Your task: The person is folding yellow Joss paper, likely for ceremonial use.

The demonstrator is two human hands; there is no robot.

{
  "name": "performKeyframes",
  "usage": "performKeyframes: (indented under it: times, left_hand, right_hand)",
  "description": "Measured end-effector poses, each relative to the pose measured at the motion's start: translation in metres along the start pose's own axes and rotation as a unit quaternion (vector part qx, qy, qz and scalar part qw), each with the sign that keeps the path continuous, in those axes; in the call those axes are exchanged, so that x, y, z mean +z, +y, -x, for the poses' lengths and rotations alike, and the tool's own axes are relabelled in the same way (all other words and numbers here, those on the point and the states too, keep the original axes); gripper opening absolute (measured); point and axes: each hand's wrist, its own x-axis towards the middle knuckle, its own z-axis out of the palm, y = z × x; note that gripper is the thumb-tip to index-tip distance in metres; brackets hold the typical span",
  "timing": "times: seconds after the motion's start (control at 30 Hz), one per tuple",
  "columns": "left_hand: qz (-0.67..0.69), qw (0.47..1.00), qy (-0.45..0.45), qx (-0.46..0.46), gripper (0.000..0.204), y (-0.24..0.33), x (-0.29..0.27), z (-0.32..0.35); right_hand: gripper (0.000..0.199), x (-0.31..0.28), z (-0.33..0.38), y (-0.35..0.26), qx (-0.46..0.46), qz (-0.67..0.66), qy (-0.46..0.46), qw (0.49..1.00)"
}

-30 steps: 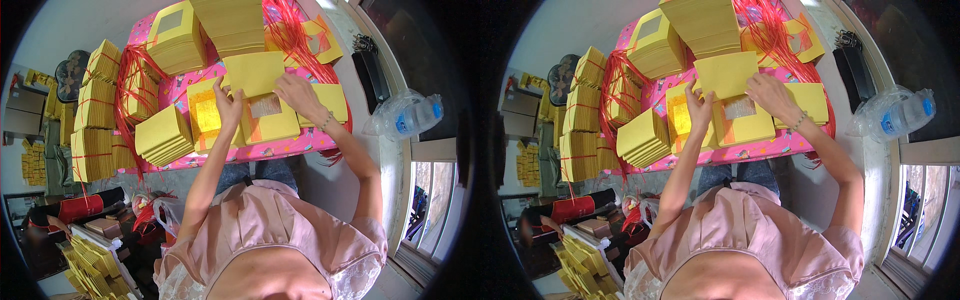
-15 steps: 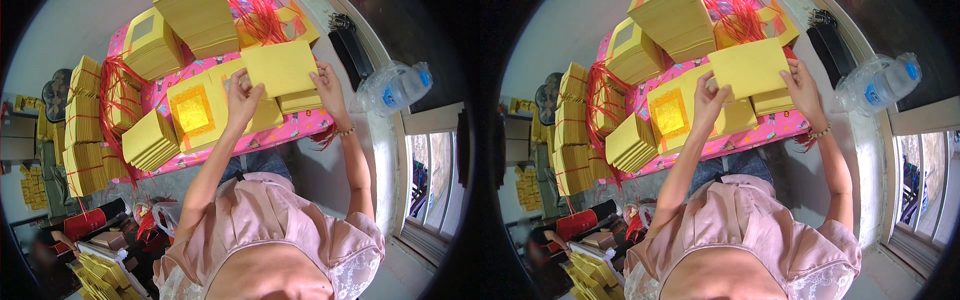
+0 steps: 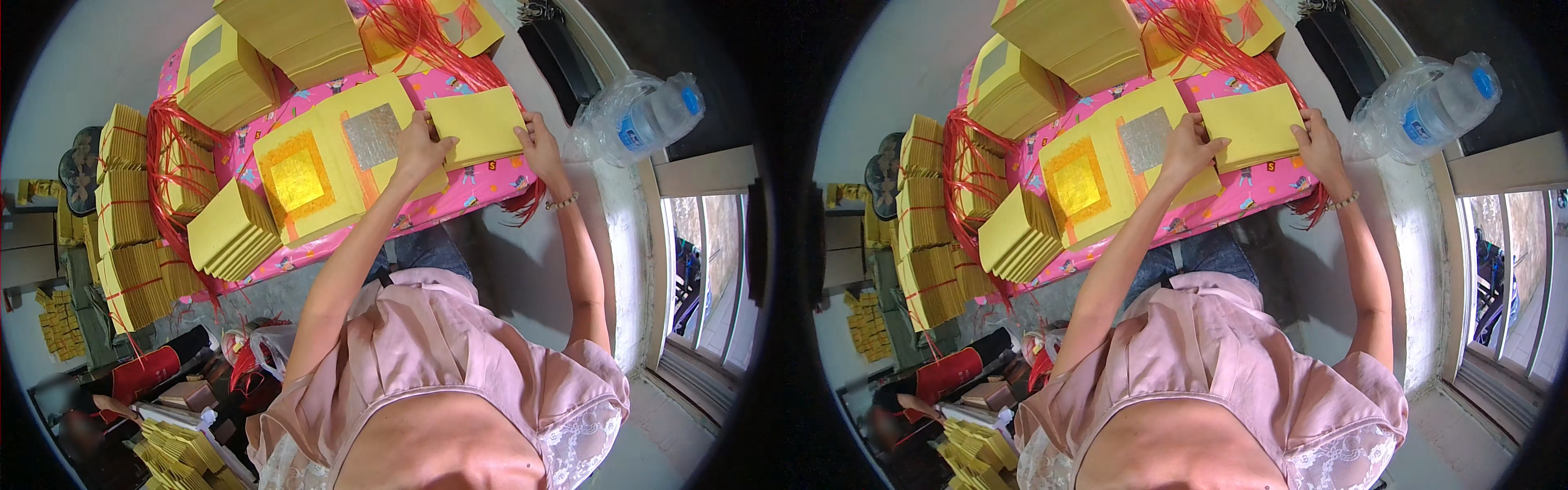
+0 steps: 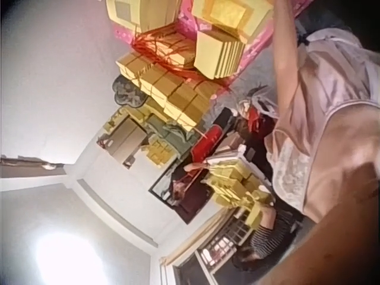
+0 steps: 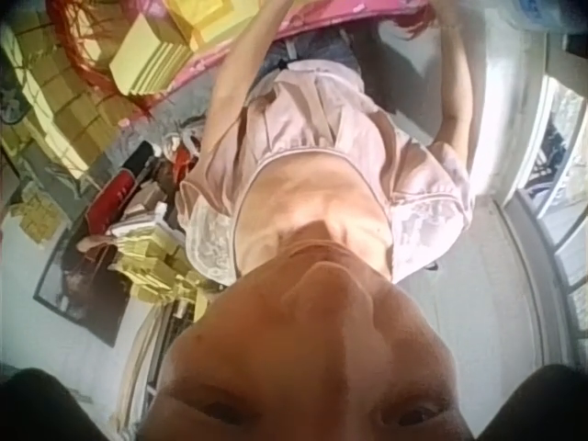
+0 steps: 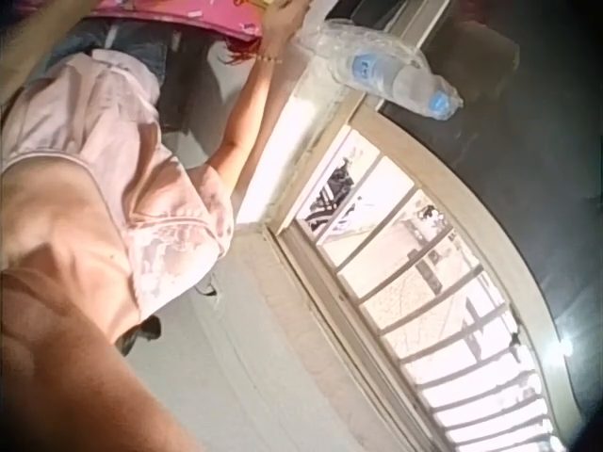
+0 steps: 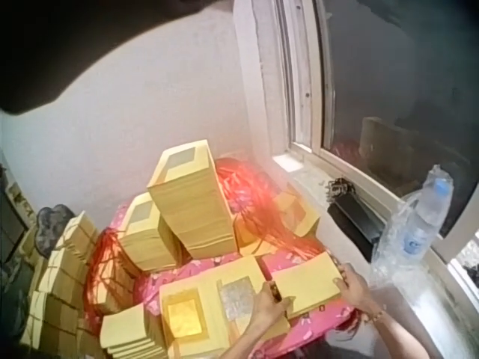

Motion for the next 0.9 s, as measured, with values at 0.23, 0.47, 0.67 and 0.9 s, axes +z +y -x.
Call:
performKeyframes:
  times: [0.23, 0.47, 0.67, 0.9]
  left_hand:
    - [-0.071, 0.997, 0.007, 0.005, 0.066, 0.015, 0.001, 0.004]
    - [-0.096, 0.992, 0.033, 0.071, 0.064, 0.014, 0.009, 0.006]
    - [-0.093, 0.991, 0.041, 0.085, 0.06, 0.012, 0.009, 0.006]
    - [-0.081, 0.994, 0.027, 0.062, 0.064, 0.015, 0.007, 0.011]
  right_hand:
    - [0.029, 0.005, 0.001, 0.006, 0.012, 0.016, -0.017, 1.0]
    - [0.029, 0.006, 0.007, -0.009, -0.096, 0.166, 0.049, 0.98]
    - [0.033, 0.007, 0.008, -0.057, -0.189, 0.232, 0.083, 0.951]
    - [0.04, 0.026, -0.002, -0.046, -0.173, 0.189, -0.055, 0.965]
